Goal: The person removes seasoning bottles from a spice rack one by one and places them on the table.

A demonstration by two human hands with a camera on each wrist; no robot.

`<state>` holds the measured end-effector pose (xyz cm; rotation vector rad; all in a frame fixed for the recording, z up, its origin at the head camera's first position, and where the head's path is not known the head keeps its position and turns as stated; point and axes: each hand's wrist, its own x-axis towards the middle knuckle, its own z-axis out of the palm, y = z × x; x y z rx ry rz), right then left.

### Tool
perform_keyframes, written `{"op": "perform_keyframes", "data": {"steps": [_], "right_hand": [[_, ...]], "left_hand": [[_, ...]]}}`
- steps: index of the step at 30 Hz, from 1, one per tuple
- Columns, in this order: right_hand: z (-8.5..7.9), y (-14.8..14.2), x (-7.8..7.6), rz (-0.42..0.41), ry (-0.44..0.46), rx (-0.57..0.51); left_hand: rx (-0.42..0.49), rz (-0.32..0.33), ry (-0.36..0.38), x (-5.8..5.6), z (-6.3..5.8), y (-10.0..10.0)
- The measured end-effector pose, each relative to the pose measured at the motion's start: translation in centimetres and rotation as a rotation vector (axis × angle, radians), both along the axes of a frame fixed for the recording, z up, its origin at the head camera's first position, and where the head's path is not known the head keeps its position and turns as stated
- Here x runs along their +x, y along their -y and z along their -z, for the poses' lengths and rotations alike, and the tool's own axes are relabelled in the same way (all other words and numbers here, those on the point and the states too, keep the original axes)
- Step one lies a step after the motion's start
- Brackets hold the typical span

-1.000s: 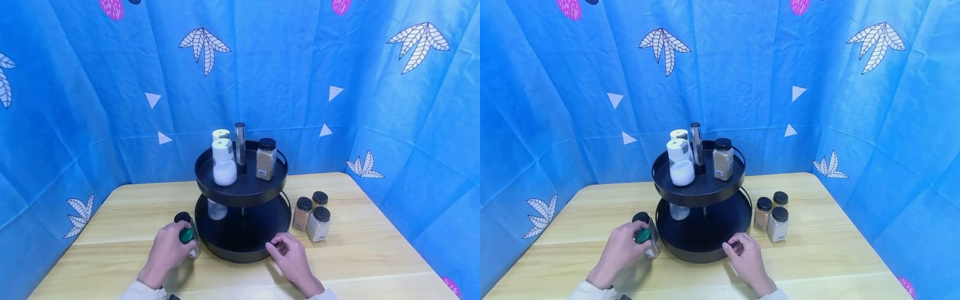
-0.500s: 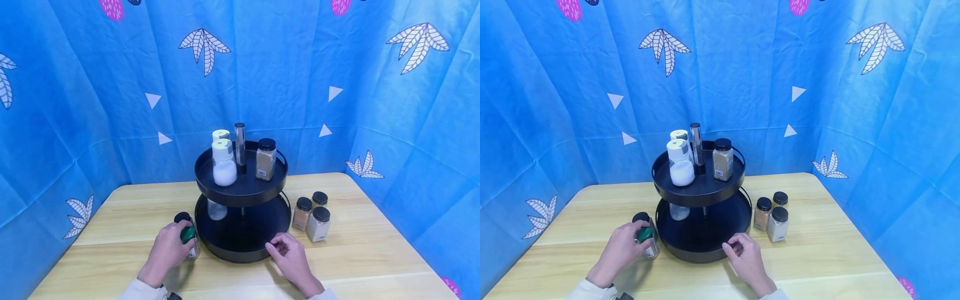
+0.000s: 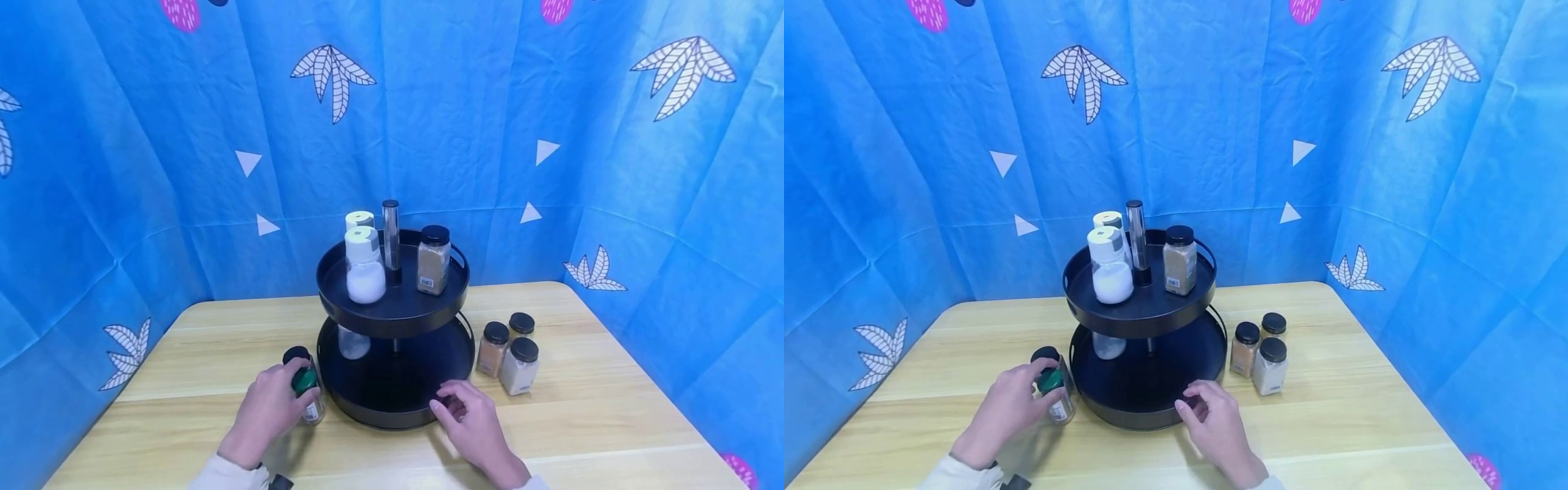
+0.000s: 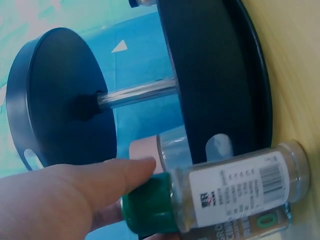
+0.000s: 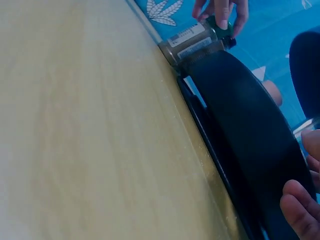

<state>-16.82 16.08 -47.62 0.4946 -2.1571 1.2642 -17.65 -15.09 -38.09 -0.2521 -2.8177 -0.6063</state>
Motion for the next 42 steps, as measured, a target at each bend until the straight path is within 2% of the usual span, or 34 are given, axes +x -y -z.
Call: {"op": "perform_keyframes", "data": {"steps": [3, 6, 8, 14, 16, 18, 22, 29, 33, 37, 42], "right_hand": [[-0.3, 0.3, 0.4, -0.010, -0.023, 0.020], [-0.5, 0.7, 0.8, -0.028, -0.076, 0.048], [-0.5, 1.2, 1.0, -0.040, -0.131, 0.073], [-0.6, 2.9, 1.3, -0.086, -0.235, 0.104], [-0.6, 3.6, 1.5, -0.099, -0.236, 0.104], [-0.6, 4.2, 1.7, -0.101, -0.239, 0.111], [-0.7, 5.2, 1.9, -0.053, -0.250, 0.135], [-1.2, 6.4, 1.9, 0.066, -0.227, 0.190], [-1.3, 6.6, 1.9, 0.091, -0.220, 0.224], [-1.4, 6.1, 1.8, 0.103, -0.208, 0.219], [-1.5, 4.3, 1.4, 0.123, -0.144, 0.183]], "left_hand": [[-0.002, 0.004, 0.006, 0.1, -0.2, 0.3], [0.022, -0.002, -0.047, 0.3, -0.3, 0.5], [0.043, -0.006, -0.133, 0.4, -0.3, 0.5], [0.118, 0.014, -0.478, 0.7, -0.6, -0.7], [0.140, 0.034, -0.549, 0.8, -0.9, -1.4], [0.150, 0.054, -0.585, 0.9, -1.1, -2.3], [0.141, 0.094, -0.611, 1.0, -1.3, -3.7], [0.103, 0.155, -0.637, 0.7, -0.8, -5.5], [0.106, 0.158, -0.577, 0.5, -0.6, -6.6], [0.105, 0.126, -0.490, 0.5, -0.3, -7.1], [0.107, 0.121, -0.468, 0.2, -0.1, -7.0]]}}
